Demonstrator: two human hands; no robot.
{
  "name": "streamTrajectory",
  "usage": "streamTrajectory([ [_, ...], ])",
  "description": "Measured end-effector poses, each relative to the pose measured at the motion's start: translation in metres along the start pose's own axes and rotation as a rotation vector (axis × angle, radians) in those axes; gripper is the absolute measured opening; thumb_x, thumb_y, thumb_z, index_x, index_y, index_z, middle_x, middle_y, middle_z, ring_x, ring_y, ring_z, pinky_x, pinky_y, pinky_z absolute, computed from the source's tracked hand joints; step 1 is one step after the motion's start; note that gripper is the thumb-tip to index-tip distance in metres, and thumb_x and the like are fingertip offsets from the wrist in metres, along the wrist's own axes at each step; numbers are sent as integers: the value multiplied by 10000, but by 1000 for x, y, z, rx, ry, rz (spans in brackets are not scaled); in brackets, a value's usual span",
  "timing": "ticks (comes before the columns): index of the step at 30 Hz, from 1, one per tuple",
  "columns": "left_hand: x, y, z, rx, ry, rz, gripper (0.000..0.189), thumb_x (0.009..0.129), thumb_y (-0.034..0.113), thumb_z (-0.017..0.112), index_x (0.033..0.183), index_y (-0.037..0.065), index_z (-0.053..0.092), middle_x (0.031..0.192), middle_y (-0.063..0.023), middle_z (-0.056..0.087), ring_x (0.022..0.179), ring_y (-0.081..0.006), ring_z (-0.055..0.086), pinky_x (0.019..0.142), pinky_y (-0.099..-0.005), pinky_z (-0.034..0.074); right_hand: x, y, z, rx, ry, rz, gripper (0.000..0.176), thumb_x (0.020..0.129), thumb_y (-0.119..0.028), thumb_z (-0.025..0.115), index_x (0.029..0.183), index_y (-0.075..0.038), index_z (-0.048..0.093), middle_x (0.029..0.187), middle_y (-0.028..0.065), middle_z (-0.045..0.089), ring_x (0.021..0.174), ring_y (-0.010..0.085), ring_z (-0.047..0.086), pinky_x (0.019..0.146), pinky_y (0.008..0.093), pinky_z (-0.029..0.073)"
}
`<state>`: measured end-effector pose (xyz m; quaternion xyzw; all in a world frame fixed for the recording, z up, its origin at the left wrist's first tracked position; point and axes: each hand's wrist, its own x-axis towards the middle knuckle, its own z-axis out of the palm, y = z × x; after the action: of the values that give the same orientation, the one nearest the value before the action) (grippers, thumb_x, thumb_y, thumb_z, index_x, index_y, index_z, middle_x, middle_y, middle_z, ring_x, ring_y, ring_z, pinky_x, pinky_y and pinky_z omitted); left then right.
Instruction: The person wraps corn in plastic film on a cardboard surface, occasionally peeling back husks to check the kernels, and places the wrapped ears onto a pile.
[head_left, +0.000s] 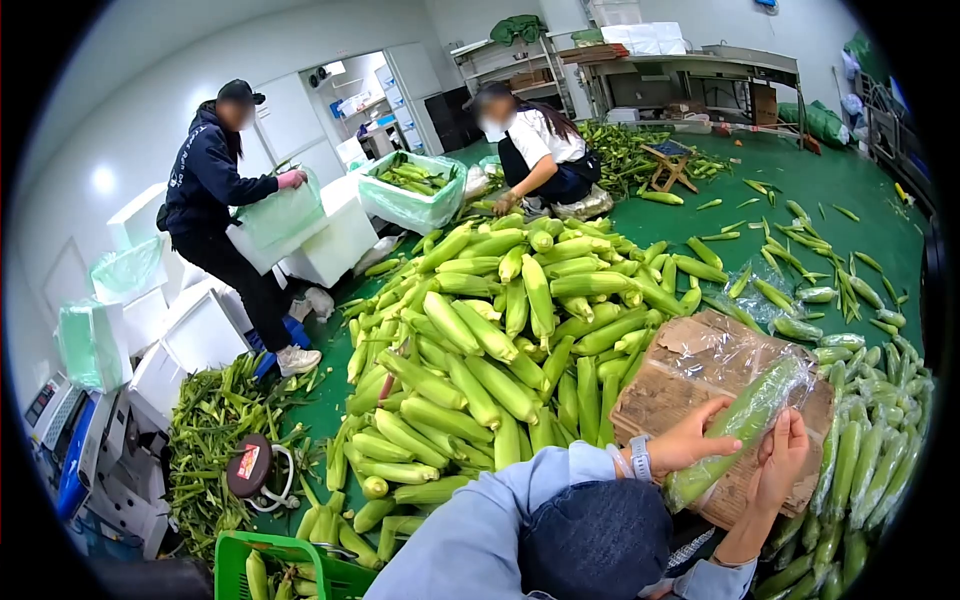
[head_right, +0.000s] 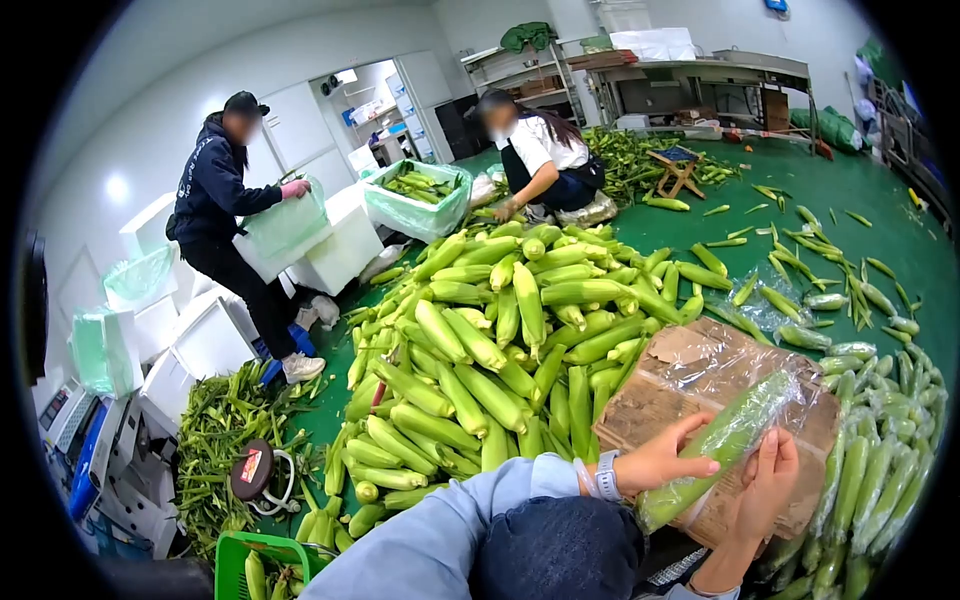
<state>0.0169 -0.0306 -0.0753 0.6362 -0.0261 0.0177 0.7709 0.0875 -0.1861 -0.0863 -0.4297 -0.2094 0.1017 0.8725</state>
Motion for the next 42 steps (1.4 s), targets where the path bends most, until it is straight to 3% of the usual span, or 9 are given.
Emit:
streamTrajectory([
  [3, -1, 7, 1, 21, 27, 5, 628, 766, 184, 697, 1265, 20, 352, 1147, -70, 484, 1033, -122, 471, 866, -256, 394, 1, -5, 13, -129, 149, 62, 149, 909, -185, 527, 935, -39, 516, 798, -23, 534, 667, 26, 486, 590, 153, 378],
  [14, -7, 4, -1, 250, 23, 165, 620, 722, 167, 724, 1227, 33, 389, 1105, -83, 524, 931, -131, 541, 789, -283, 447, -6, -7, -4, -406, -31, -67, 96, 843, -37, 561, 837, -42, 466, 796, 18, 532, 743, 63, 488, 686, 192, 382],
  [19, -11, 16, 2, 503, 43, 150, 612, 711, 136, 720, 1218, 44, 391, 1110, -88, 524, 885, -109, 554, 755, -275, 462, -3, 9, 0, -811, 199, -164, 208, 817, 44, 506, 1022, 36, 472, 887, 50, 560, 790, 112, 556, 696, 222, 429],
  [23, 1, -19, -6, 87, -197, 44, 598, 743, 124, 700, 1233, 69, 362, 1025, -94, 548, 816, -121, 575, 713, -254, 472, 28, 32, -33, -647, 224, -437, 300, 835, 25, 484, 1135, 0, 485, 967, 74, 569, 702, 118, 555, 660, 225, 460],
  [26, -4, -8, -1, -257, -303, -115, 547, 831, 183, 613, 1272, 76, 307, 972, -141, 558, 766, -179, 605, 638, -315, 534, 33, -9, -2, -494, 133, -202, 304, 835, 28, 469, 1134, -27, 487, 946, 58, 579, 697, 105, 543, 641, 214, 457],
  [28, -2, -11, -8, -558, -440, -413, 534, 878, 288, 528, 1295, 70, 275, 1015, -189, 547, 725, -236, 624, 594, -378, 560, 43, -7, -5, -402, 185, -224, 260, 814, 51, 466, 1048, -35, 539, 850, 35, 577, 697, 94, 543, 609, 201, 441],
  [31, 4, -25, -8, -628, -503, -477, 536, 896, 370, 467, 1303, 72, 286, 1027, -215, 548, 687, -280, 630, 593, -378, 558, 55, -7, -27, -334, 263, -183, 149, 782, 80, 459, 767, -36, 552, 686, -5, 519, 619, 72, 488, 530, 208, 382],
  [34, 11, -43, -19, -673, -482, -650, 538, 892, 366, 480, 1310, 80, 299, 1031, -225, 545, 742, -290, 629, 598, -387, 561, 60, -8, -51, -187, 257, -76, 146, 776, 67, 466, 715, -58, 508, 646, -20, 488, 573, 71, 453, 505, 208, 351],
  [42, 6, -37, -55, -1050, -132, -291, 468, 854, 261, 579, 1231, 41, 411, 1168, -179, 514, 945, -288, 585, 741, -384, 542, 30, -21, -88, -369, -80, 215, 162, 793, -50, 422, 655, -105, 486, 589, -14, 488, 511, 66, 443, 456, 205, 338],
])
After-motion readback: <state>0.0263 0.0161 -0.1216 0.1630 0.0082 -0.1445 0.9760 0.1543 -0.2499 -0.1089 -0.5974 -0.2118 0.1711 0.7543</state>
